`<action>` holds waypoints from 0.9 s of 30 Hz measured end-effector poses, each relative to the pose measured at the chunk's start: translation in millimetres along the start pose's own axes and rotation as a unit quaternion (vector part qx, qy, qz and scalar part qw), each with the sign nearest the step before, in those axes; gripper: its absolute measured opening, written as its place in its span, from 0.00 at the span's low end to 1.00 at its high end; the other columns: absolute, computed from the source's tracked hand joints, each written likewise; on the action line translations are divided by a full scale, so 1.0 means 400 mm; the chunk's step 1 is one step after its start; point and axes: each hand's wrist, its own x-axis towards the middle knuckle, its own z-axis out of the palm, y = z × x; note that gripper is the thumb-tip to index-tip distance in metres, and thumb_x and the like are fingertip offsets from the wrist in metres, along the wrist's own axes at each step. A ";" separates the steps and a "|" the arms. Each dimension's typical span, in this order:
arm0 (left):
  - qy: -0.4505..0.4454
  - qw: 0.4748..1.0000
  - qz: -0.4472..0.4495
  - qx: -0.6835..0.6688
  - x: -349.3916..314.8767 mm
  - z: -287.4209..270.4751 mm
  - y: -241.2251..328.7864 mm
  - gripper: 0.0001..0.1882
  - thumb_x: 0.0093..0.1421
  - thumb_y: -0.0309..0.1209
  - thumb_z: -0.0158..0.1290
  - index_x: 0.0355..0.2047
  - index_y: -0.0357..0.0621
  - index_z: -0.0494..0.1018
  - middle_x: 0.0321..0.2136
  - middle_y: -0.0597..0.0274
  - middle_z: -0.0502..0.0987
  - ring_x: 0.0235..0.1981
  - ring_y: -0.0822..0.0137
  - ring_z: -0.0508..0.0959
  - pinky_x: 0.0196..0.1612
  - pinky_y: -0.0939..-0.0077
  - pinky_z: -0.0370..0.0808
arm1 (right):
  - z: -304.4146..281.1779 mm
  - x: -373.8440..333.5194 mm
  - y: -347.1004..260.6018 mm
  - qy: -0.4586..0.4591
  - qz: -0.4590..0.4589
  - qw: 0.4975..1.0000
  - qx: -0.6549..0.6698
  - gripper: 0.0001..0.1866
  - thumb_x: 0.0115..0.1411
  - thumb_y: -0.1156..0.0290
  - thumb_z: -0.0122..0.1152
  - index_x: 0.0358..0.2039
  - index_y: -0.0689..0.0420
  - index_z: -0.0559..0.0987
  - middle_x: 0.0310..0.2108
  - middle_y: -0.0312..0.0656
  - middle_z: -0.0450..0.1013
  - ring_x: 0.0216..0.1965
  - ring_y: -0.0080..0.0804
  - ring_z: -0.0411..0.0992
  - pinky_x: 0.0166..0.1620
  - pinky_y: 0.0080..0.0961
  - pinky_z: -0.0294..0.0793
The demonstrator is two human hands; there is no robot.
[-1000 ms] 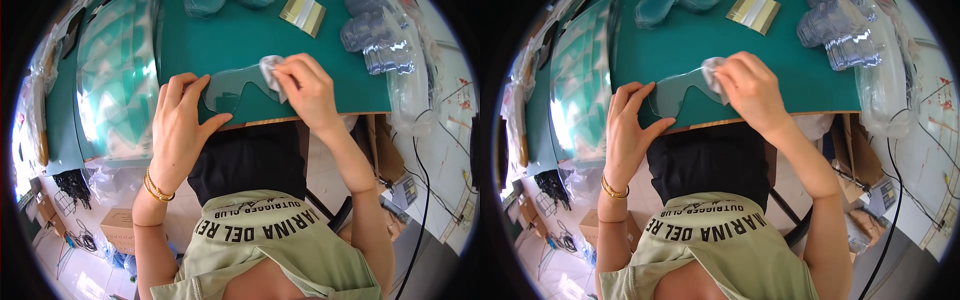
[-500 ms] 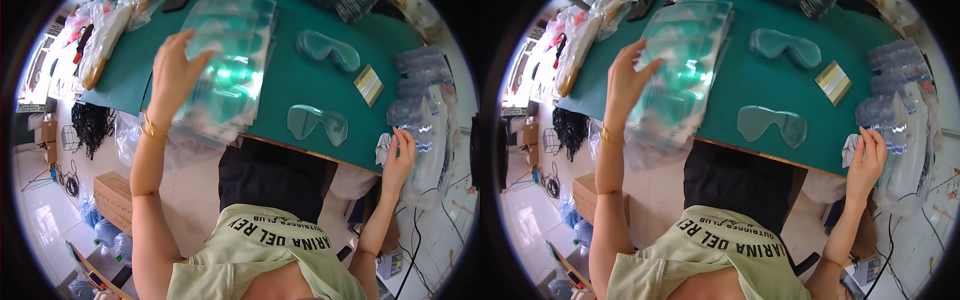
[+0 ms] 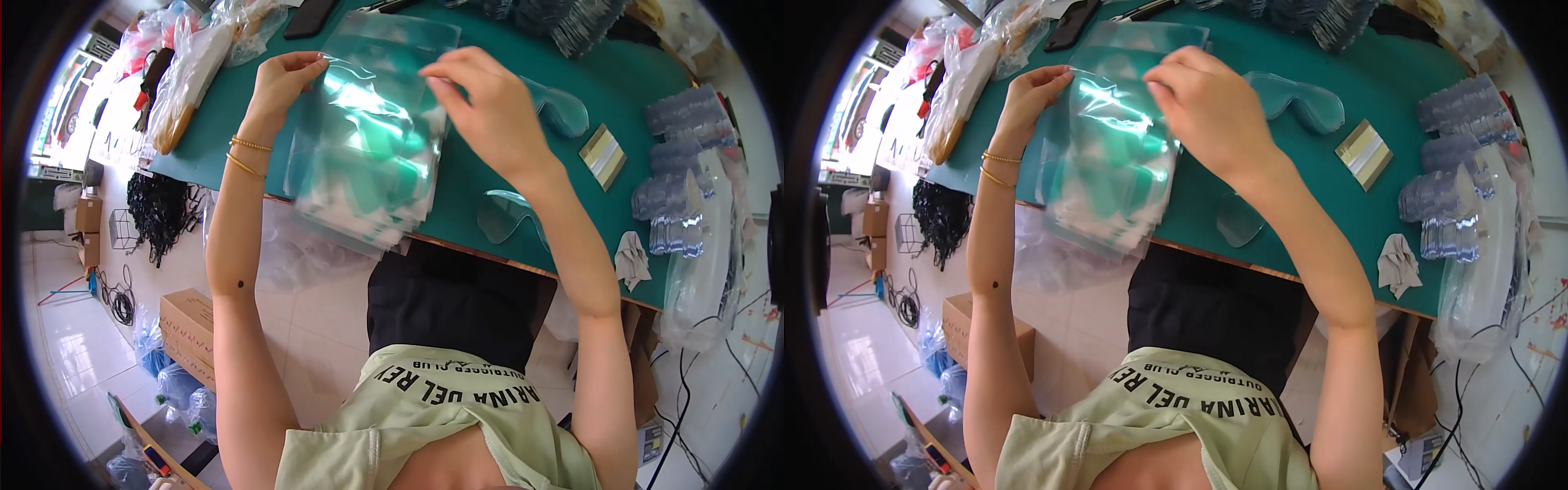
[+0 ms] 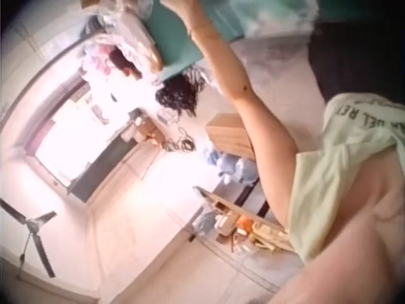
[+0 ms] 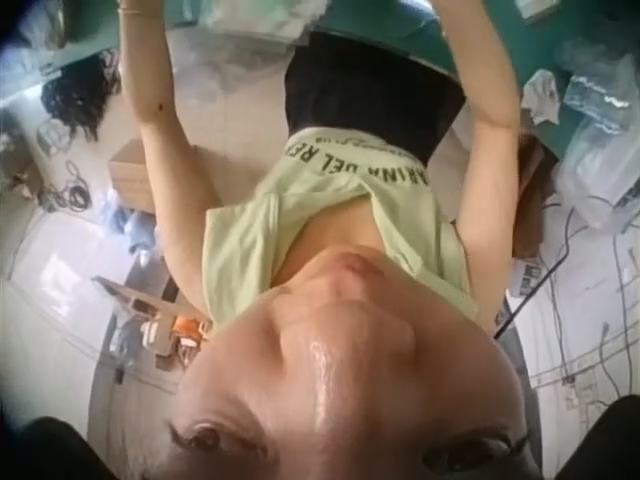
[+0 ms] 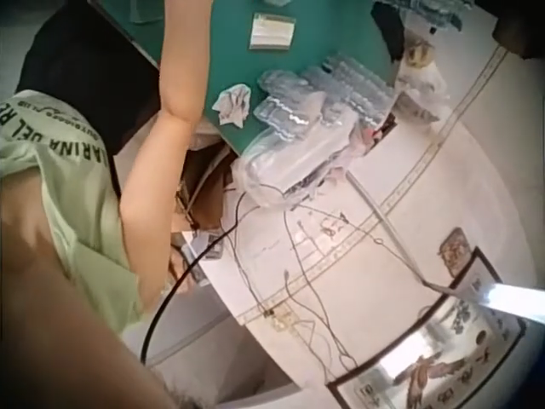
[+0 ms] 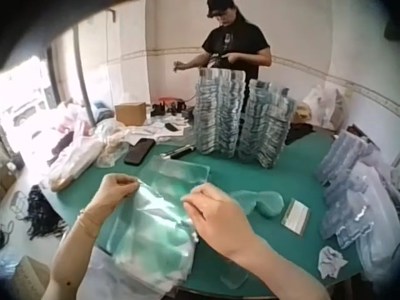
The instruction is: The recorder is inspecting, wiping, and organizing safety visors at a manual workstation.
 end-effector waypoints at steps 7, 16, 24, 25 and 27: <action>-0.045 0.991 0.044 -0.122 -0.022 -0.001 0.025 0.13 0.62 0.31 0.60 0.44 0.37 0.81 0.32 0.71 0.79 0.34 0.81 0.72 0.38 0.87 0.68 | 0.151 0.126 0.015 -0.040 0.020 0.999 0.000 0.10 0.62 0.66 0.61 0.39 0.56 0.83 0.38 0.41 0.78 0.38 0.40 0.77 0.41 0.34 0.76; -0.175 0.964 0.095 -0.175 -0.045 0.006 0.048 0.13 0.66 0.30 0.56 0.49 0.37 0.78 0.34 0.75 0.76 0.32 0.84 0.68 0.38 0.88 0.67 | 0.154 0.174 -0.003 -0.053 -0.043 0.994 -0.086 0.14 0.57 0.60 0.66 0.38 0.55 0.84 0.33 0.41 0.79 0.37 0.44 0.77 0.40 0.36 0.76; -0.067 0.998 -0.015 -0.007 -0.094 -0.119 0.038 0.13 0.68 0.36 0.52 0.46 0.44 0.79 0.32 0.78 0.75 0.28 0.86 0.69 0.25 0.91 0.61 | 0.080 0.194 0.084 0.051 0.199 0.952 0.225 0.14 0.65 0.65 0.60 0.33 0.67 0.79 0.23 0.43 0.75 0.25 0.29 0.73 0.30 0.28 0.70; -0.057 0.998 -0.030 -0.022 -0.084 -0.164 0.004 0.12 0.68 0.36 0.53 0.46 0.44 0.80 0.31 0.76 0.76 0.26 0.85 0.69 0.24 0.89 0.61 | 0.075 0.194 0.094 0.078 0.256 0.928 0.258 0.15 0.65 0.65 0.60 0.31 0.66 0.81 0.25 0.39 0.76 0.25 0.23 0.73 0.30 0.25 0.70; -0.049 0.998 -0.036 0.014 -0.053 -0.229 -0.060 0.13 0.68 0.36 0.53 0.46 0.43 0.79 0.31 0.75 0.76 0.25 0.85 0.69 0.23 0.89 0.60 | 0.086 0.179 0.133 0.109 0.246 0.924 0.271 0.14 0.66 0.65 0.59 0.32 0.66 0.81 0.25 0.38 0.76 0.25 0.22 0.72 0.31 0.24 0.71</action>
